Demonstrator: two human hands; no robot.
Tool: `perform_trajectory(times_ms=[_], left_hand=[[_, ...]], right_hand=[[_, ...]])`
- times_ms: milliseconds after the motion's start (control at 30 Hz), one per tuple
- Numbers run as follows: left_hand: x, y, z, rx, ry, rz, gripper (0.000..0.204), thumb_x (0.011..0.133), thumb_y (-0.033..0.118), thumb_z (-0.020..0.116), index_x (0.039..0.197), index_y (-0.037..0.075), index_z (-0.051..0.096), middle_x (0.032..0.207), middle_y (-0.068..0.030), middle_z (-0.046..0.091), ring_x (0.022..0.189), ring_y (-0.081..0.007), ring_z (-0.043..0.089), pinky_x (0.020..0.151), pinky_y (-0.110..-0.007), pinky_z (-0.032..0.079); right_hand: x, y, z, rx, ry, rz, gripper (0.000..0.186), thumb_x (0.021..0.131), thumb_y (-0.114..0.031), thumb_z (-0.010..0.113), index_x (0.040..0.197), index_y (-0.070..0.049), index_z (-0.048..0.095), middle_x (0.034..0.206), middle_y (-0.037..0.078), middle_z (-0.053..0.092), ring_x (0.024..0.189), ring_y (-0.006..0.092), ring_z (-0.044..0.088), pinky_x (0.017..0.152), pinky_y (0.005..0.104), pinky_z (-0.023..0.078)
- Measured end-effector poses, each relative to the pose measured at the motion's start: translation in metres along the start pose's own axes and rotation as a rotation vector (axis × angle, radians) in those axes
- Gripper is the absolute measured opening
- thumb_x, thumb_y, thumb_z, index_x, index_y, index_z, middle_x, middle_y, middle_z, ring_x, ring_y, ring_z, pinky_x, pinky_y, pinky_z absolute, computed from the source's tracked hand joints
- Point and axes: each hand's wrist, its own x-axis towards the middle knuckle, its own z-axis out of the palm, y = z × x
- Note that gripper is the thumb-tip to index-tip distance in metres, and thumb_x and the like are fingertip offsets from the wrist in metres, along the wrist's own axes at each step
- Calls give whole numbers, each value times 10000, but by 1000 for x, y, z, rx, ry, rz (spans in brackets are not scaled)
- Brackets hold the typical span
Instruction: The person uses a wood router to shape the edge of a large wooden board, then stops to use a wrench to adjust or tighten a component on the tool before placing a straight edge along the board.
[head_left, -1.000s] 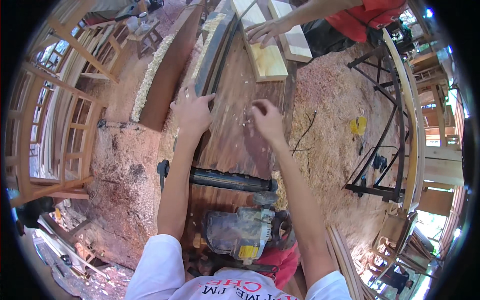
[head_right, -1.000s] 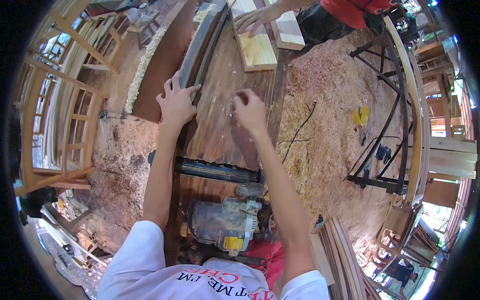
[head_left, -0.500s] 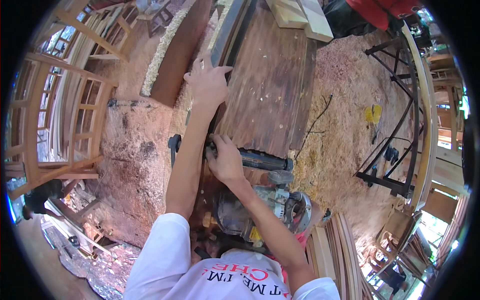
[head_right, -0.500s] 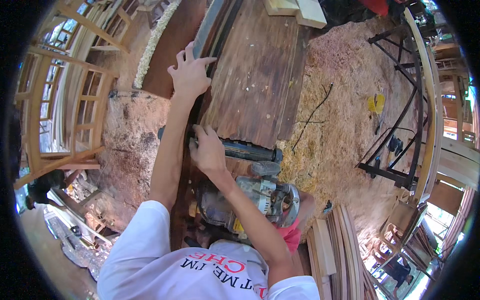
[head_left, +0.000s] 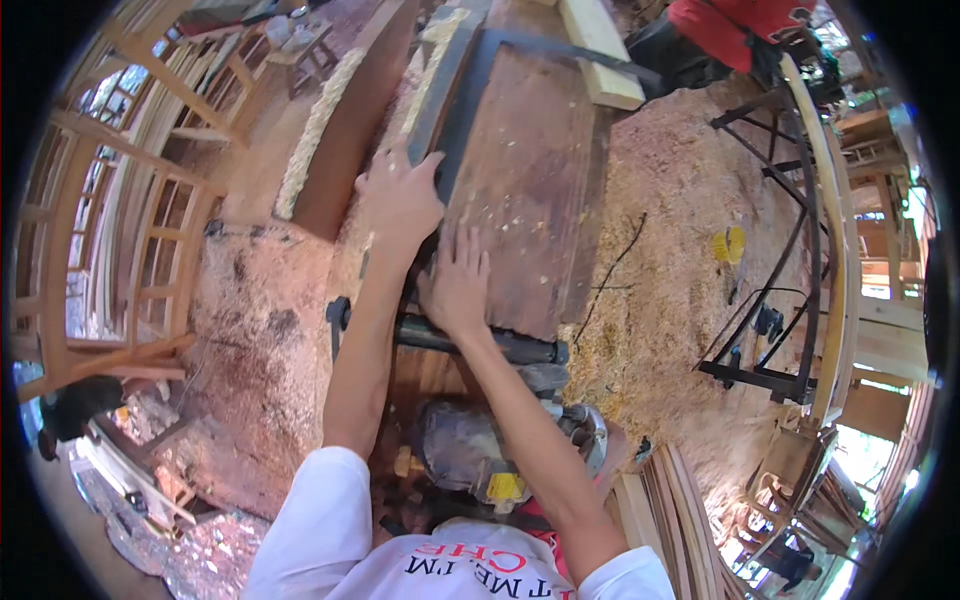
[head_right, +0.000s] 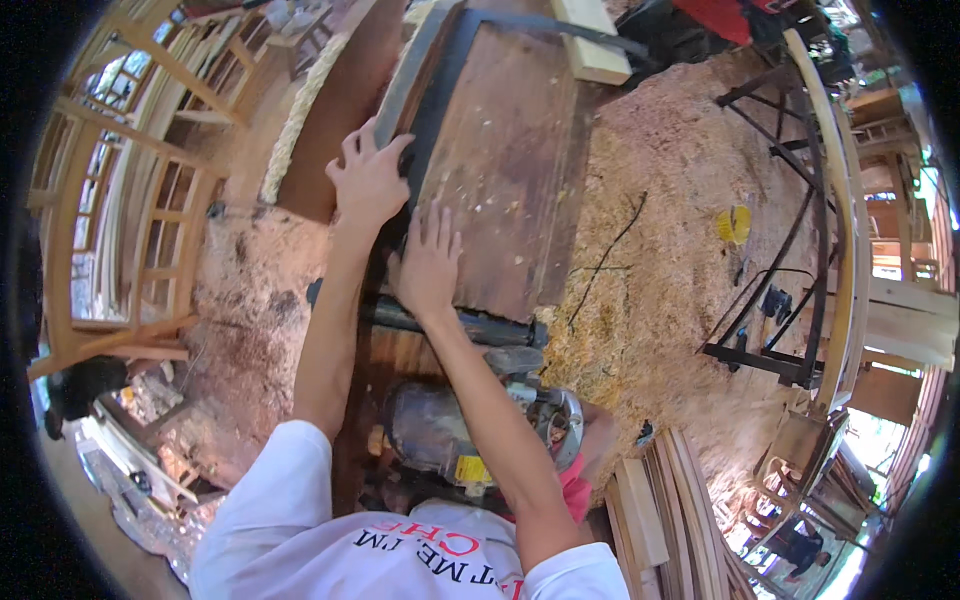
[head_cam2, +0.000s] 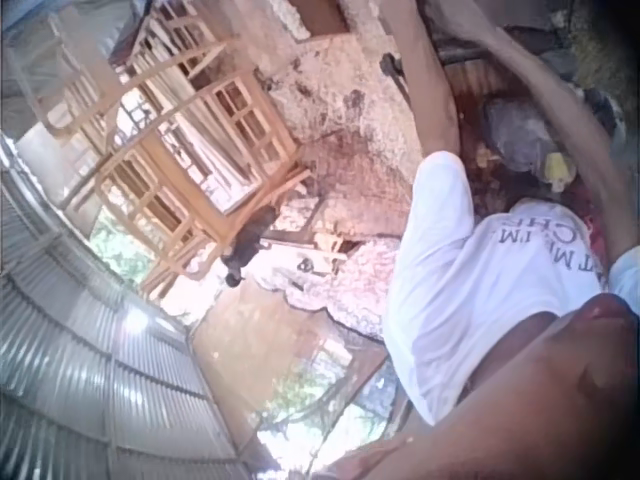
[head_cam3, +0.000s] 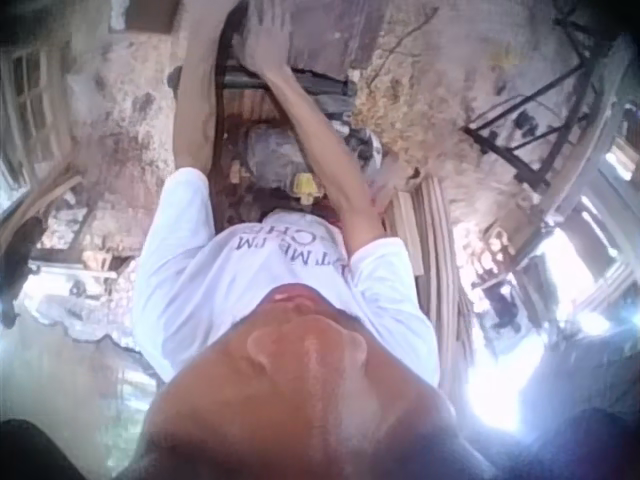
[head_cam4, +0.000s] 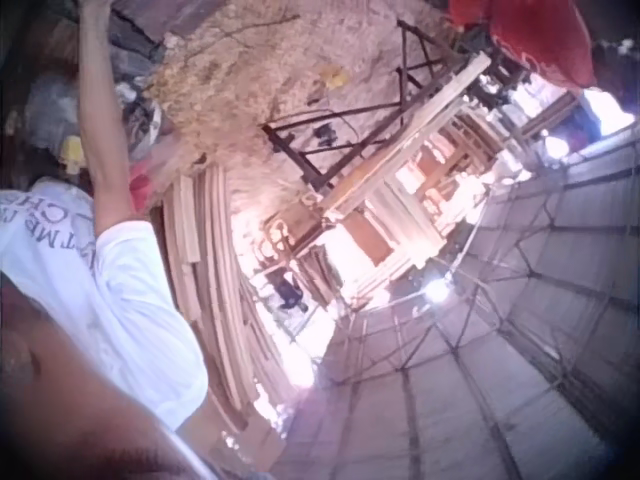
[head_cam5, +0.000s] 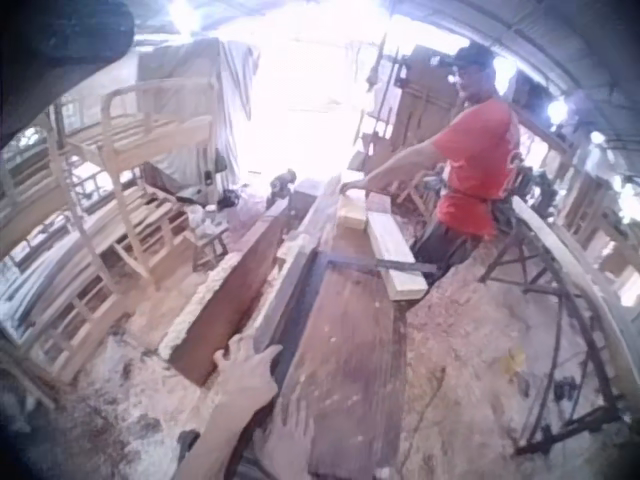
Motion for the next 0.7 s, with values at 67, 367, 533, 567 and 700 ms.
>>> perform_trajectory(times_ms=[67,367,533,567,700], left_hand=[[3,4,1,-26,60,23,620,744,127,723,1324,326,625,1521,-94,402,1397,-330,366,1013,-648,370],[7,5,-1,-60,-21,11,553,763,175,726,1291,315,641,1529,-111,395,1415,-341,351,1017,-654,365],[7,0,-1,-80,30,19,519,768,194,732,1270,298,653,1514,-119,400,1412,-347,351,1024,-653,364],[2,-6,4,-110,39,28,513,770,200,732,1268,293,656,1511,-125,400,1412,-350,350,1028,-653,361],[1,-1,-4,-176,26,7,503,770,212,738,1263,276,663,1497,-142,406,1413,-358,346,1036,-651,354]], right_hand=[[-1,-3,0,26,25,18,735,859,-304,703,1459,22,431,1555,269,344,1471,435,272,1173,577,258],[22,6,-2,210,-123,374,349,829,-186,701,1076,44,615,1253,229,508,1181,424,470,955,540,420],[13,6,-27,114,-36,337,366,814,-189,717,1076,49,621,1238,234,509,1158,415,477,915,492,432],[9,-6,-35,34,11,260,376,802,-182,710,1093,40,623,1230,230,515,1162,405,477,914,486,431],[-4,-20,-24,-192,-26,-231,424,757,-165,669,1141,6,624,1175,199,536,1152,363,486,892,450,426]])
